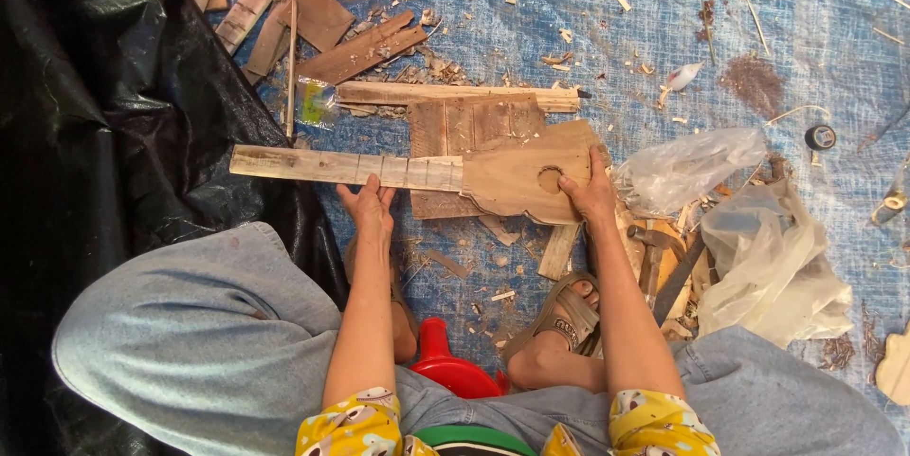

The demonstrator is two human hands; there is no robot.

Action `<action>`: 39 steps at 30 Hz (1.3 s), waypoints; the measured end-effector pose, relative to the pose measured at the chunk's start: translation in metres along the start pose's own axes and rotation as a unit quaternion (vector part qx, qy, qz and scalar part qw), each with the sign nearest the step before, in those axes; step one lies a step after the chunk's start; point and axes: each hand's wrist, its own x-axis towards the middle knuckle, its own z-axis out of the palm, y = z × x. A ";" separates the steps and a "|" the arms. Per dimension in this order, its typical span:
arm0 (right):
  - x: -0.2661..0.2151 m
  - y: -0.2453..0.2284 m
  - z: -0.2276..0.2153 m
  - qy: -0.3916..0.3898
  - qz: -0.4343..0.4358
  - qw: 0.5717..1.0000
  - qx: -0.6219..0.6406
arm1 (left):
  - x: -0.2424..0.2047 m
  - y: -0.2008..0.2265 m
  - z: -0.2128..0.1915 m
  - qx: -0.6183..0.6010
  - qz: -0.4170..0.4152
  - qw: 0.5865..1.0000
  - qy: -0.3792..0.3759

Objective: Sanding wooden components and fitting the neck of a string instrument into its body.

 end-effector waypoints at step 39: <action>0.008 0.003 0.004 -0.015 0.031 0.999 -0.015 | 0.000 0.014 0.011 -0.018 0.000 1.000 0.012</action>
